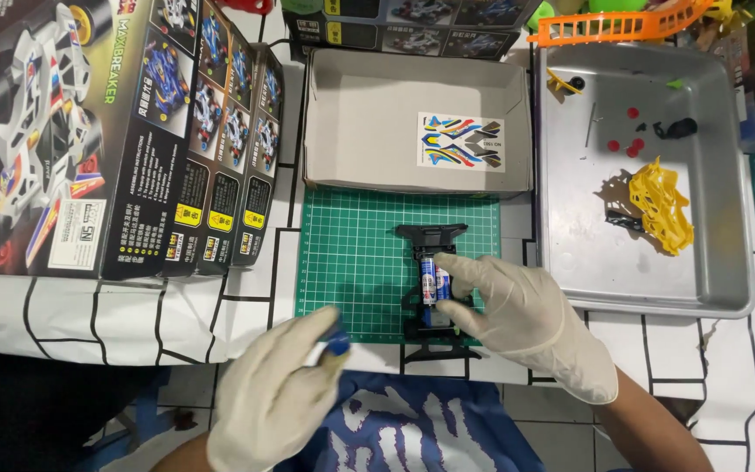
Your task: Assembling a toy car chassis by installing batteries and small plastic components using hands and a screwdriver.
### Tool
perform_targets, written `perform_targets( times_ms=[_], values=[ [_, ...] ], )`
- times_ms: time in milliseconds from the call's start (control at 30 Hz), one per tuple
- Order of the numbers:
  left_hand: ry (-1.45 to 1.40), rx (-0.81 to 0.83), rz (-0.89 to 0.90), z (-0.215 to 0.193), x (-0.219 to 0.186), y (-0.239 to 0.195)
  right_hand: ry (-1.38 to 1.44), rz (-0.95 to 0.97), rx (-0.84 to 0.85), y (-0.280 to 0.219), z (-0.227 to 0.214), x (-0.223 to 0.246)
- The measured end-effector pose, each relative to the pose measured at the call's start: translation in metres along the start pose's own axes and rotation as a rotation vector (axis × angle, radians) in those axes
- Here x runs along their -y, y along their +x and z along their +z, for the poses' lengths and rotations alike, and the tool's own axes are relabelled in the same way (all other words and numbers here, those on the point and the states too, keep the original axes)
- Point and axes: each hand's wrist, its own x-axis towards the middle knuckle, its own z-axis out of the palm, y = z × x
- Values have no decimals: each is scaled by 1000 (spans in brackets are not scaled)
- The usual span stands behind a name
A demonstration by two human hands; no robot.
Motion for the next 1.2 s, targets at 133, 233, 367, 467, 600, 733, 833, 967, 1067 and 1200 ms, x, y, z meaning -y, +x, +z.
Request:
perform_targets(
  times_ms=[133,233,367,467,600,733,833,967,1067,1200],
  values=[
    [-171,-521,489,13,-40,65,7,-119,19,-7,0,-1],
    [-243,-451,561,23,-60,81,21,-188,-18,-7,-10,-2],
    [-277,-370,416,65,-67,84,27,-75,-145,-15,-1,-10],
    [-435,-403,500,41,-73,104,224,53,-311,-17,-3,-6],
    [-326,-504,351,51,-69,95,47,351,-463,9,-17,25],
    [-57,-275,-143,69,-62,77,821,824,-440,14,-17,37],
    [31,-46,-262,80,-58,70,831,775,-319,7,-11,40],
    [25,27,-239,80,-68,73,794,952,-284,8,-8,56],
    [-21,-2,-280,82,-69,78,1006,790,-452,-12,12,46],
    [-224,-61,-323,75,-59,81,1048,608,-512,-20,19,39]
  ],
)
